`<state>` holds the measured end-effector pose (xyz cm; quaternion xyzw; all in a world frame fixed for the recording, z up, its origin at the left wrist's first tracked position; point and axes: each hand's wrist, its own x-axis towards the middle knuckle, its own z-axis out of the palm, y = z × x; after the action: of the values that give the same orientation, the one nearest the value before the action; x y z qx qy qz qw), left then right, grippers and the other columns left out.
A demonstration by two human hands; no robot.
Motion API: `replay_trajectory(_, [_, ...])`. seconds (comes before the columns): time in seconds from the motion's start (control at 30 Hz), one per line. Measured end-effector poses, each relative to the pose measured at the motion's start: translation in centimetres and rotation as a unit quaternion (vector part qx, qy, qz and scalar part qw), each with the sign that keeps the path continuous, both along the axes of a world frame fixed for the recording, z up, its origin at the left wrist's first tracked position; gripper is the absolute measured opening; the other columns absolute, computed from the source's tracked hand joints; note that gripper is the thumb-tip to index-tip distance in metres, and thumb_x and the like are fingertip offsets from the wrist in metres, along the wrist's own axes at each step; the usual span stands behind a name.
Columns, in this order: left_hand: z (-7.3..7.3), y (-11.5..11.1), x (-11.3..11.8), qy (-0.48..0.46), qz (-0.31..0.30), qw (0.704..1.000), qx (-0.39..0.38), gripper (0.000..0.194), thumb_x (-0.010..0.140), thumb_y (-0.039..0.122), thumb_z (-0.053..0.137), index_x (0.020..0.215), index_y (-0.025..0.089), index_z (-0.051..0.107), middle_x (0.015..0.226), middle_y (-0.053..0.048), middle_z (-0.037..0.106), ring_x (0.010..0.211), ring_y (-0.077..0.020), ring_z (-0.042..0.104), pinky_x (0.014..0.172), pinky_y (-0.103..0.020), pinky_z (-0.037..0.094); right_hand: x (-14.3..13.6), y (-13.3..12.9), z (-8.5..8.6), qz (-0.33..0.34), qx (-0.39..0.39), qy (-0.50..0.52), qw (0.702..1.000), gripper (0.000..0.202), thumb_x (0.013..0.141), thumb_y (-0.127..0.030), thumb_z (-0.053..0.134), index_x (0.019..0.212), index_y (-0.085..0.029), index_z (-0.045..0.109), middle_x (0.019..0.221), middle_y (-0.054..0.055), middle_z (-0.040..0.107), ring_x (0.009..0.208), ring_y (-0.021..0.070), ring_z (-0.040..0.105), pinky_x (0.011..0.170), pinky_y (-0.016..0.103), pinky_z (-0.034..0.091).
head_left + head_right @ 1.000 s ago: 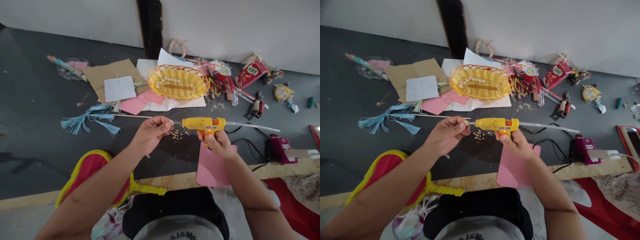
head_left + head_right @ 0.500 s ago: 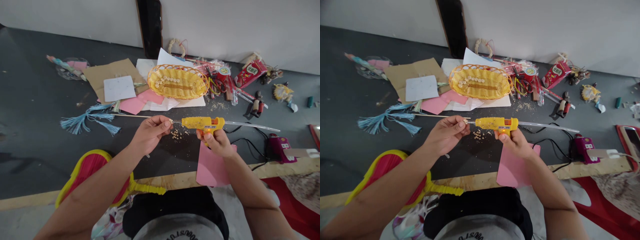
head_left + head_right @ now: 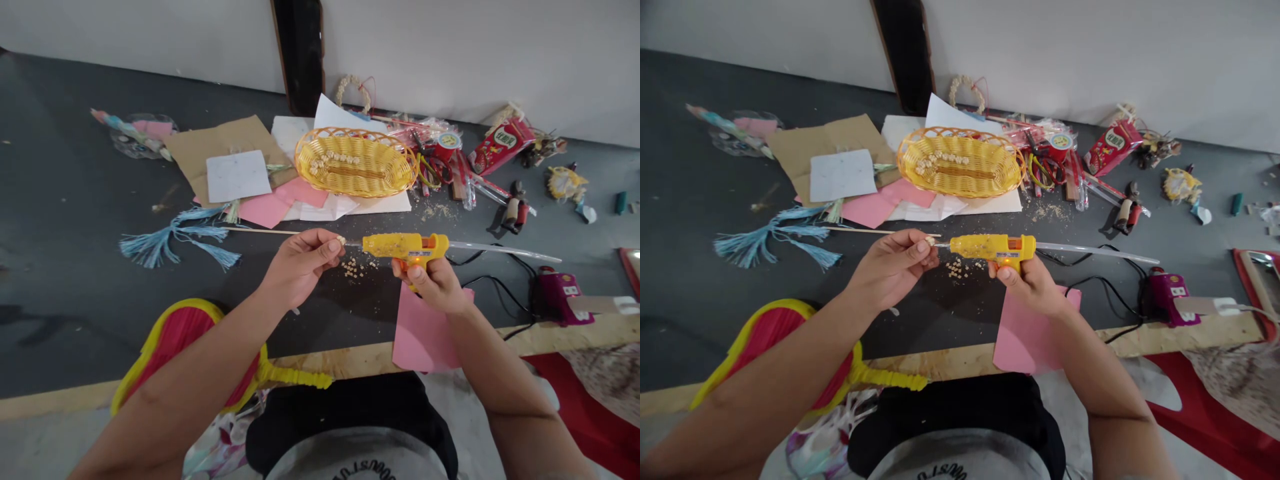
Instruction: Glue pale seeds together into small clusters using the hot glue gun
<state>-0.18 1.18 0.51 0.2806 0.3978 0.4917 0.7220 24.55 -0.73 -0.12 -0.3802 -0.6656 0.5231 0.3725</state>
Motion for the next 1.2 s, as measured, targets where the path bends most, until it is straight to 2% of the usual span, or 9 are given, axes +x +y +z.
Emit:
replay_trajectory(0.37, [-0.2,0.0,-0.1,0.002,0.006,1.0,-0.004,0.024,0.057,0.031,0.092,0.067,0.018,0.074,0.06,0.002,0.066,0.056,-0.0069,0.055,0.056,-0.019,0.048,-0.2,0.1,0.6,0.013,0.009,-0.009,1.0,0.036,0.098,-0.05,0.048,0.088,-0.019,0.062,0.073,0.001,0.051,0.059,0.0096,0.039,0.049,0.024,0.031])
replay_trajectory(0.5, [0.0,0.0,0.0,0.007,0.014,1.0,-0.009,0.026,0.054,0.032,0.094,0.066,0.019,0.075,0.061,0.002,0.066,0.057,-0.0069,0.055,0.056,-0.018,0.049,-0.2,0.0,0.5,0.011,-0.013,0.006,1.0,0.036,0.097,-0.052,0.049,0.091,-0.018,0.062,0.073,0.001,0.051,0.056,0.0089,0.037,0.047,0.024,0.03])
replay_trajectory(0.67, [0.3,0.2,0.1,-0.01,0.025,1.0,-0.015,0.027,0.052,0.031,0.094,0.064,0.018,0.074,0.065,0.001,0.066,0.054,-0.0057,0.052,0.053,-0.018,0.047,-0.1,0.3,1.4,0.03,-0.069,-0.005,0.997,0.043,0.096,-0.059,0.046,0.09,-0.019,0.059,0.065,-0.002,0.046,0.051,0.0083,0.036,0.043,0.022,0.03])
replay_trajectory(0.73, [0.3,0.3,0.0,-0.021,0.032,0.999,-0.012,0.026,0.053,0.03,0.094,0.064,0.018,0.074,0.066,0.002,0.066,0.053,-0.0048,0.05,0.053,-0.018,0.046,0.0,0.6,1.5,0.0,-0.098,-0.003,0.995,0.043,0.094,-0.062,0.047,0.094,-0.02,0.056,0.065,-0.002,0.05,0.051,0.0094,0.043,0.042,0.022,0.033])
replay_trajectory(0.83, [0.3,0.4,-0.1,-0.029,0.04,0.999,-0.007,0.025,0.056,0.029,0.093,0.065,0.017,0.073,0.069,0.002,0.065,0.054,-0.0046,0.049,0.054,-0.019,0.046,0.6,1.4,1.0,-0.115,-0.136,-0.015,0.984,0.047,0.09,-0.068,0.05,0.097,-0.022,0.051,0.067,-0.001,0.06,0.053,0.0118,0.054,0.043,0.022,0.041])
replay_trajectory(0.93, [0.3,0.3,-0.1,-0.034,0.03,0.999,-0.001,0.024,0.057,0.029,0.092,0.066,0.017,0.073,0.068,0.002,0.064,0.055,-0.0052,0.049,0.054,-0.019,0.046,1.6,2.3,-0.1,-0.231,-0.15,-0.086,0.957,0.05,0.088,-0.073,0.046,0.091,-0.023,0.049,0.061,-0.001,0.061,0.047,0.0133,0.057,0.044,0.024,0.045])
replay_trajectory(1.0, [0.3,0.3,0.0,-0.036,0.021,0.999,0.002,0.024,0.058,0.028,0.092,0.066,0.017,0.073,0.068,0.002,0.063,0.055,-0.0052,0.049,0.054,-0.018,0.046,2.4,2.9,-0.6,-0.272,-0.123,-0.16,0.941,0.051,0.088,-0.074,0.044,0.087,-0.023,0.048,0.059,-0.001,0.061,0.047,0.0152,0.059,0.045,0.025,0.044])
replay_trajectory(1.07, [0.3,0.2,0.0,-0.035,0.013,0.999,0.005,0.024,0.057,0.028,0.092,0.066,0.016,0.073,0.067,0.002,0.063,0.055,-0.0051,0.049,0.055,-0.018,0.046,3.2,3.4,-0.7,-0.293,-0.062,-0.25,0.921,0.051,0.09,-0.071,0.041,0.083,-0.022,0.051,0.063,0.001,0.063,0.054,0.0171,0.061,0.05,0.026,0.042])
replay_trajectory(1.2, [0.2,0.3,0.1,-0.031,0.011,0.999,0.013,0.025,0.057,0.028,0.093,0.065,0.016,0.072,0.066,0.002,0.062,0.055,-0.0049,0.049,0.054,-0.017,0.045,4.5,3.5,0.5,-0.308,0.024,-0.41,0.858,0.046,0.095,-0.057,0.041,0.075,-0.02,0.059,0.068,0.005,0.065,0.067,0.0194,0.061,0.059,0.028,0.037])
